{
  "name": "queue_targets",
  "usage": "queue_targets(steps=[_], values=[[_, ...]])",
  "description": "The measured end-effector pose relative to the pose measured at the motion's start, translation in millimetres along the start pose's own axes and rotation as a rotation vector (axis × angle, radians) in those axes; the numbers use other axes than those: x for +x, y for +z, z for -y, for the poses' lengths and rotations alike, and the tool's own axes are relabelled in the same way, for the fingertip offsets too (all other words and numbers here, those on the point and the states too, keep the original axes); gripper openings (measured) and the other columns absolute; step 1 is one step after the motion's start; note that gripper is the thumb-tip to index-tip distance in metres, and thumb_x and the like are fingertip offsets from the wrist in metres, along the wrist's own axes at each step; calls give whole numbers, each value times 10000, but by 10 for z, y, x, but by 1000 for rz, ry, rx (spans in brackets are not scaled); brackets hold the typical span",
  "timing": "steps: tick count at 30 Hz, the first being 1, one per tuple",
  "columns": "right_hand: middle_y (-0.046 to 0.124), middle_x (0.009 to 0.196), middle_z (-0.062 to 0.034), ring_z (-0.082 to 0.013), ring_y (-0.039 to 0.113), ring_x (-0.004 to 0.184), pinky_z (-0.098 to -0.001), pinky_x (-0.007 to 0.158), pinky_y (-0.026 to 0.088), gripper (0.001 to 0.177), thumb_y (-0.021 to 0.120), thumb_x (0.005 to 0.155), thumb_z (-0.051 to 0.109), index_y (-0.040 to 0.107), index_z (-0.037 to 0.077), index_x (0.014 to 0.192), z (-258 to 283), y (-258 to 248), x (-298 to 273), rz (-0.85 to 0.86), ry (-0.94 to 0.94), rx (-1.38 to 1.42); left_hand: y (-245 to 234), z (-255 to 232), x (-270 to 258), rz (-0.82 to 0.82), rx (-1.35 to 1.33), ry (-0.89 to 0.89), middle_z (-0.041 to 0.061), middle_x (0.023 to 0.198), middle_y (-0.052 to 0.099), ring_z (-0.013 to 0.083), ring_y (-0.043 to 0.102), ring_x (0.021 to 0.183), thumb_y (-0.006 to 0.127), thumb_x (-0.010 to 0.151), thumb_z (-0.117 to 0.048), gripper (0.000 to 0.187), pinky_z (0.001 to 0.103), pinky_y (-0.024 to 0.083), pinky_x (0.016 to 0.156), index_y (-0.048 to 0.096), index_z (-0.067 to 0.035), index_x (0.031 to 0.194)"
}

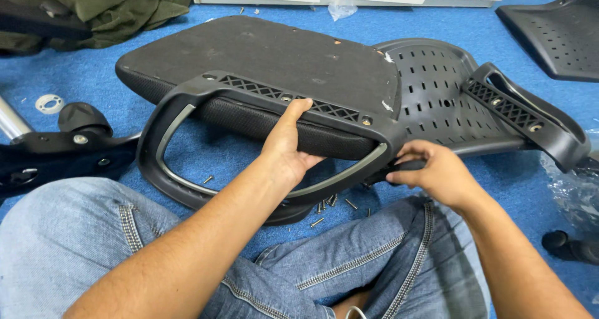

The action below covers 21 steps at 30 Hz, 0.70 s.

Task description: The person sits on the floor and attaches a black plastic armrest to an overturned office chair base. They align the armrest, insert screws, and tighten them with a screwdriver.

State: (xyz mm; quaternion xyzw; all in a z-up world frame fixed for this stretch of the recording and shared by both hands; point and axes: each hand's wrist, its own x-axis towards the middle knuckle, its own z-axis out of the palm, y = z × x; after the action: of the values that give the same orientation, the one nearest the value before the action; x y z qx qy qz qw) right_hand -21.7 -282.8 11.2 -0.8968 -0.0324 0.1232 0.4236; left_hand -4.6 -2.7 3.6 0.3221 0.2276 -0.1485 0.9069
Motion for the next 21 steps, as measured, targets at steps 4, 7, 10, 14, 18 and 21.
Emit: queue_targets(steps=[4,7,10,14,18,21], values=[[700,988,-105,-178,616,799,-311,726,502,414,798,812,12,633,47,1190,95,-186,-121,-126,-130,420,5,12,12,9,-22,-10,167,1176,727,309,734,1074,703,814,-362,526,524,593,952,629,-37,1221],[698,1049,-93,-169,621,868,-314,815,537,225,685,973,90,599,27,1172,222,-311,-185,-207,-258,723,0,17,6,18,-33,-3,167,1174,726,308,736,1071,703,818,-349,524,524,602,948,618,-34,1228],[678,1051,-94,-215,701,958,-385,883,607,165,582,1069,205,546,61,1143,406,-431,-145,-323,-266,927,-1,25,14,1,-22,1,169,1164,726,315,739,1070,702,817,-339,522,528,609,943,612,-31,1228],[668,1110,-121,-251,709,1007,-446,962,625,192,575,1107,245,528,63,1144,662,-535,41,-411,-316,967,-5,41,45,-10,-17,1,180,1169,724,323,738,1076,704,828,-343,524,529,609,951,611,-18,1229],[652,1091,-120,-256,698,981,-447,929,612,206,586,1093,260,521,67,1119,861,-525,211,-379,-309,966,14,32,31,-7,-34,-23,174,1191,729,317,734,1074,706,816,-354,532,530,589,957,625,-33,1232],[648,1059,-121,-262,700,964,-440,906,618,220,603,1057,265,532,60,1092,974,-492,299,-425,-223,1018,31,22,16,-29,-48,-31,182,1217,721,323,731,1090,717,813,-338,536,531,589,972,621,-31,1242]])
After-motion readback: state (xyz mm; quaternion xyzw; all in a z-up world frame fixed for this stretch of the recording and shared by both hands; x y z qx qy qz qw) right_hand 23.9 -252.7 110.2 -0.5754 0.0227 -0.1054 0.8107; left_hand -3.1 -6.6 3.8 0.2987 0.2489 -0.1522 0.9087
